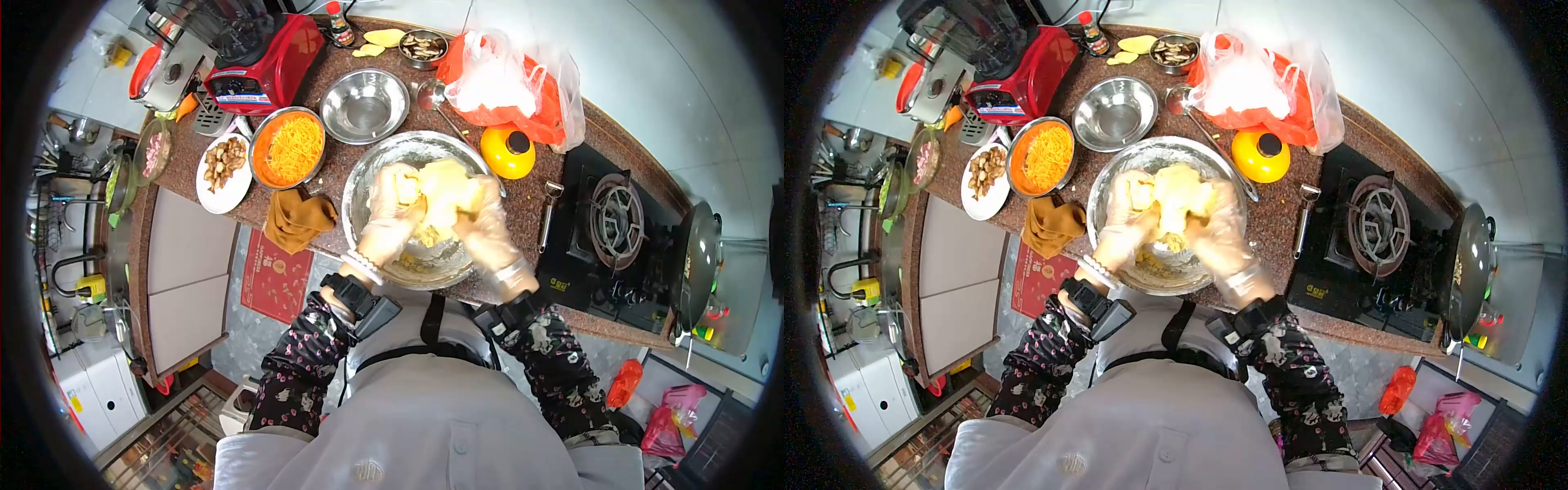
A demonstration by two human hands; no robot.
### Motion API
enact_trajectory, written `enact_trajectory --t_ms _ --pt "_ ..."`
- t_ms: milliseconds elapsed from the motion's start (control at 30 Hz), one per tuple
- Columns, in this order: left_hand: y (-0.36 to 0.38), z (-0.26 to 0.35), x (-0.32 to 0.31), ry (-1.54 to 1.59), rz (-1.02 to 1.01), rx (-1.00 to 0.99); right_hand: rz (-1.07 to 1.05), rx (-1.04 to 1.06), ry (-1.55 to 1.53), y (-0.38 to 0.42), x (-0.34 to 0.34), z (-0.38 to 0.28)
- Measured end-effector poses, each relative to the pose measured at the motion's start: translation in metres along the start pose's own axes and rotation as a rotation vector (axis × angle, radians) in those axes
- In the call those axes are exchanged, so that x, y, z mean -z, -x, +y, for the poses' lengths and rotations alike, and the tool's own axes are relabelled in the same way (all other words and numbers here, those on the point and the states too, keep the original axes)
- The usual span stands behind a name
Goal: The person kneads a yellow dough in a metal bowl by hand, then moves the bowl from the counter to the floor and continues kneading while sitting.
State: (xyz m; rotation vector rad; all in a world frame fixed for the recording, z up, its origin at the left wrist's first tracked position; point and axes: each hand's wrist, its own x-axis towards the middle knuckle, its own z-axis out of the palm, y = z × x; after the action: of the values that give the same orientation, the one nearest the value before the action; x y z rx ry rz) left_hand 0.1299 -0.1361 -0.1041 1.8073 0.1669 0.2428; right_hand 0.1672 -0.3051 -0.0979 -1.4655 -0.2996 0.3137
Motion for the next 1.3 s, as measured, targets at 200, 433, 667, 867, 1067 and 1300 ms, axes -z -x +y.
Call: enact_trajectory --t_ms 200,433,667,867,1067,1300 --pt "-0.008 0.025 0.034 -0.573 -0.502 0.494 -0.463 -0.329 0.949 0.014 0.002 -0.025" --pt "-0.019 0.067 0.004 -1.084 -0.616 0.255 -0.732 -0.238 1.276 -0.008 0.0 -0.071" --pt "-0.025 0.04 -0.011 -1.217 -0.895 0.522 -0.755 -0.41 1.517 -0.039 -0.024 -0.025" --pt "-0.015 -0.029 -0.044 -1.27 -0.62 0.486 -0.642 -0.554 1.601 -0.041 -0.04 0.013" --pt "-0.039 -0.021 -0.04 -1.223 -0.719 0.535 -0.601 -0.471 1.633 -0.059 -0.034 0.033" --pt "-0.053 -0.026 -0.034 -1.078 -0.638 0.597 -0.544 -0.405 1.641 -0.075 -0.027 0.057"
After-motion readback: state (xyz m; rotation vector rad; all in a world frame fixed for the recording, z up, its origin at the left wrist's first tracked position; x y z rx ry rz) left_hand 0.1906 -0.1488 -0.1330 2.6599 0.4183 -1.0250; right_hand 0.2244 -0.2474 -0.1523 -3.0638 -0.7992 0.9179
